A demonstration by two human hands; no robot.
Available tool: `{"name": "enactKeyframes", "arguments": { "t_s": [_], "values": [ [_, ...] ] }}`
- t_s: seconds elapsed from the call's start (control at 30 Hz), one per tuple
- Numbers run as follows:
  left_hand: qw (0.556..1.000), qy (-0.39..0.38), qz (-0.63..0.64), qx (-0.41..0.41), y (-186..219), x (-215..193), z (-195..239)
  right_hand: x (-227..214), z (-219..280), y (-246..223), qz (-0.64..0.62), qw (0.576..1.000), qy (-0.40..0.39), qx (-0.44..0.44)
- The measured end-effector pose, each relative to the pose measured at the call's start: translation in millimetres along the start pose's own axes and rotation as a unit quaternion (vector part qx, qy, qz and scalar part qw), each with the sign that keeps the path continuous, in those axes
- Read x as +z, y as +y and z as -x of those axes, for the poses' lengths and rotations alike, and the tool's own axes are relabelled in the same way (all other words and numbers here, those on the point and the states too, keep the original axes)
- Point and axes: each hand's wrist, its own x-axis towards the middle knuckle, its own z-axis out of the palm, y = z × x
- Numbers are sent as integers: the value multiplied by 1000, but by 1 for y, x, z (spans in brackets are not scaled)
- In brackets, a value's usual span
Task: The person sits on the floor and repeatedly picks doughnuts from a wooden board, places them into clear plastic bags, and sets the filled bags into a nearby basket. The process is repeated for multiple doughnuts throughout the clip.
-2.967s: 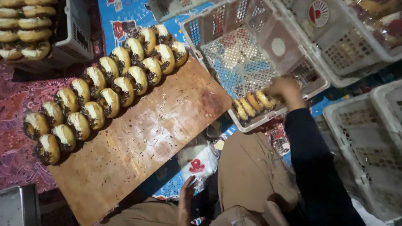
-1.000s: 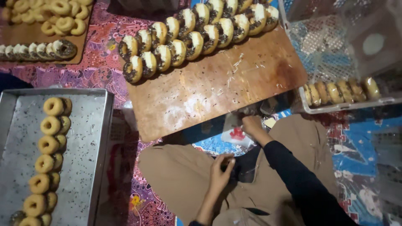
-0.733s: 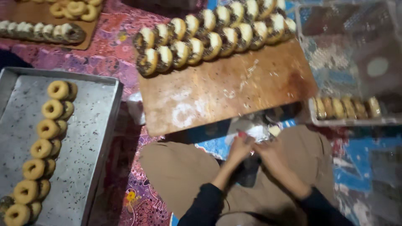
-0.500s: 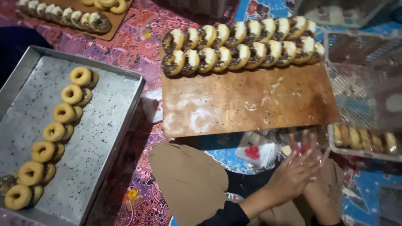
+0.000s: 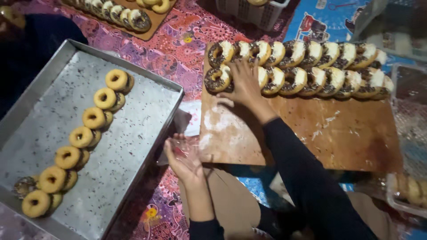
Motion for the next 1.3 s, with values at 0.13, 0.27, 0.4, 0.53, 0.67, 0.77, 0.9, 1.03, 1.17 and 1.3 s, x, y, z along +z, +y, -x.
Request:
{"name": "enactKeyframes", "arguments": {
  "t_s": [0.13,0.27,0.4,0.53,0.67,0.77,0.9,1.03,1.17,1.3],
  "values": [
    [993,-20,86,-75,-1,14,0,21,-31,-1,-89,985,-131,70],
    [978,-24,136,-155,-8,14,-2,-25,14,-31,-167,974,-85,126],
    [969,-48,173,-169,-29,8,6,-131,106,-70,-369,898,-14,239],
    [973,-38,158,-165,-68,5,51,-209,173,-115,-269,913,7,307],
    [949,-277,59,-140,-100,5,125,-237,191,-131,-86,946,-25,311],
    [928,-313,72,-187,-105,10,165,-240,195,-129,-61,959,-33,276],
    [927,-301,25,-221,-97,12,182,-247,217,-113,-243,946,-16,213],
    [874,-348,-3,-338,-107,-1,192,-237,240,-102,-174,954,21,244],
    [890,-318,-19,-326,-114,-19,190,-238,260,-108,-415,824,45,382],
    [904,-298,-152,-265,-124,-52,204,-261,268,-119,-421,834,166,316]
  ]
}}
